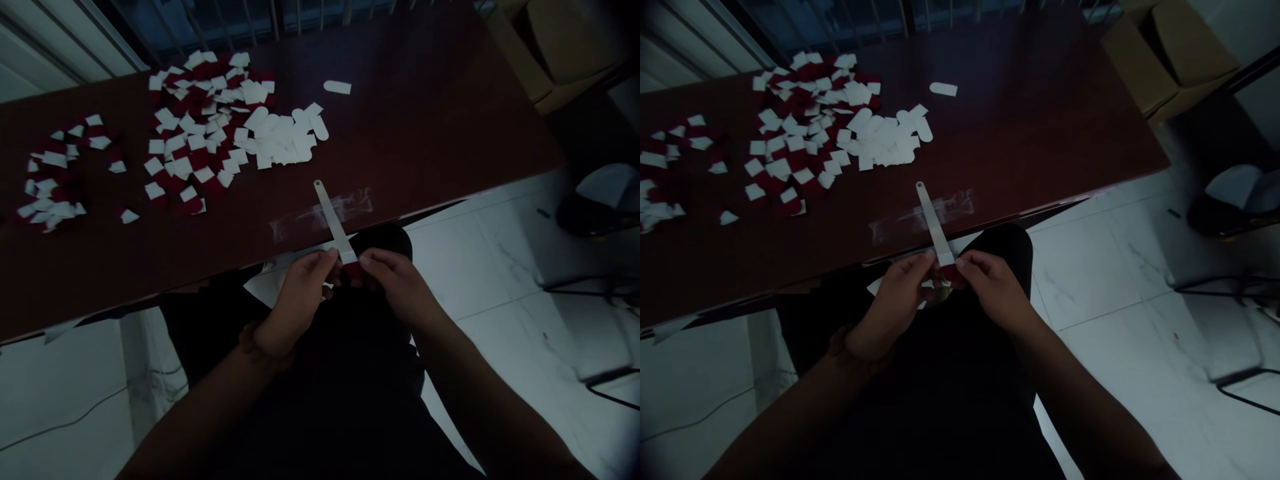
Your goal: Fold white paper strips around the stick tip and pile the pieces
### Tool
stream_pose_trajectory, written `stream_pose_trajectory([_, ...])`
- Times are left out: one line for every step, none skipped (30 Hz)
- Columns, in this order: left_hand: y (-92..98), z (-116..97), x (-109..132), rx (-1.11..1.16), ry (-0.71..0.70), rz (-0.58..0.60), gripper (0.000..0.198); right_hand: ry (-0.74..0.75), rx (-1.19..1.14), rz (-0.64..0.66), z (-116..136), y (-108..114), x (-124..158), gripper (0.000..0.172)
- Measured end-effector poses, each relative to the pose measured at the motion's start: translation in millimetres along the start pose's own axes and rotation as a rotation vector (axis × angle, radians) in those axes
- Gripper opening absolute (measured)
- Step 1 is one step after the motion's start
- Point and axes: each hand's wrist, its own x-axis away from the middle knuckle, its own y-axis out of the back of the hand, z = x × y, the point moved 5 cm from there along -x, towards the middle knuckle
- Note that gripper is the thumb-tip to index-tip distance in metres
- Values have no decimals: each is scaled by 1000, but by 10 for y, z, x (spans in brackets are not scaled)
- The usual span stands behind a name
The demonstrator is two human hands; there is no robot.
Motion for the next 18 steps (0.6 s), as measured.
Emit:
stream_pose_trajectory([3, -2, 8, 22, 0, -2, 40, 3, -3, 10, -1, -5, 8, 25])
stream_pose_trajectory([3, -5, 15, 33, 1, 5, 40, 4, -6, 17, -2, -9, 13, 22])
stream_pose_trajectory([1, -8, 22, 34, 0, 17, 39, 2, -4, 23, -2, -12, 17, 21])
stream_pose_trajectory([-4, -11, 27, 25, -1, 35, 37, 1, 2, 25, -1, -12, 19, 20])
stream_pose_trajectory([-9, -16, 31, 11, -5, 54, 35, 3, 10, 22, 3, -8, 19, 21])
stream_pose_trajectory([-13, -20, 33, -3, -8, 69, 33, 8, 19, 15, 12, -1, 18, 22])
stream_pose_trajectory([-16, -25, 33, -14, -11, 78, 31, 14, 31, 11, 22, 7, 16, 23])
stream_pose_trajectory([-17, -29, 32, -24, -12, 83, 29, 21, 43, 9, 33, 14, 14, 24])
stream_pose_trajectory([-17, -34, 30, -34, -14, 82, 28, 27, 50, 8, 44, 20, 12, 25])
stream_pose_trajectory([-18, -38, 27, -47, -16, 81, 27, 30, 55, 9, 54, 26, 10, 25])
stream_pose_trajectory([-19, -42, 23, -65, -17, 76, 26, 31, 59, 13, 60, 28, 7, 25])
stream_pose_trajectory([-18, -45, 18, -86, -19, 67, 25, 31, 62, 15, 64, 31, 3, 25])
stream_pose_trajectory([-15, -48, 11, -104, -24, 57, 24, 31, 63, 12, 65, 35, -1, 26])
stream_pose_trajectory([-12, -50, 3, -115, -30, 47, 24, 33, 61, -1, 65, 43, -7, 27])
stream_pose_trajectory([-10, -52, -7, -121, -37, 42, 24, 36, 57, -20, 63, 53, -14, 28])
stream_pose_trajectory([-7, -54, -18, -120, -45, 40, 24, 41, 50, -45, 60, 66, -21, 28])
stream_pose_trajectory([-4, -56, -30, -117, -52, 41, 24, 45, 42, -68, 58, 76, -29, 27])
stream_pose_trajectory([1, -58, -41, -114, -57, 43, 24, 48, 33, -85, 57, 84, -36, 25])
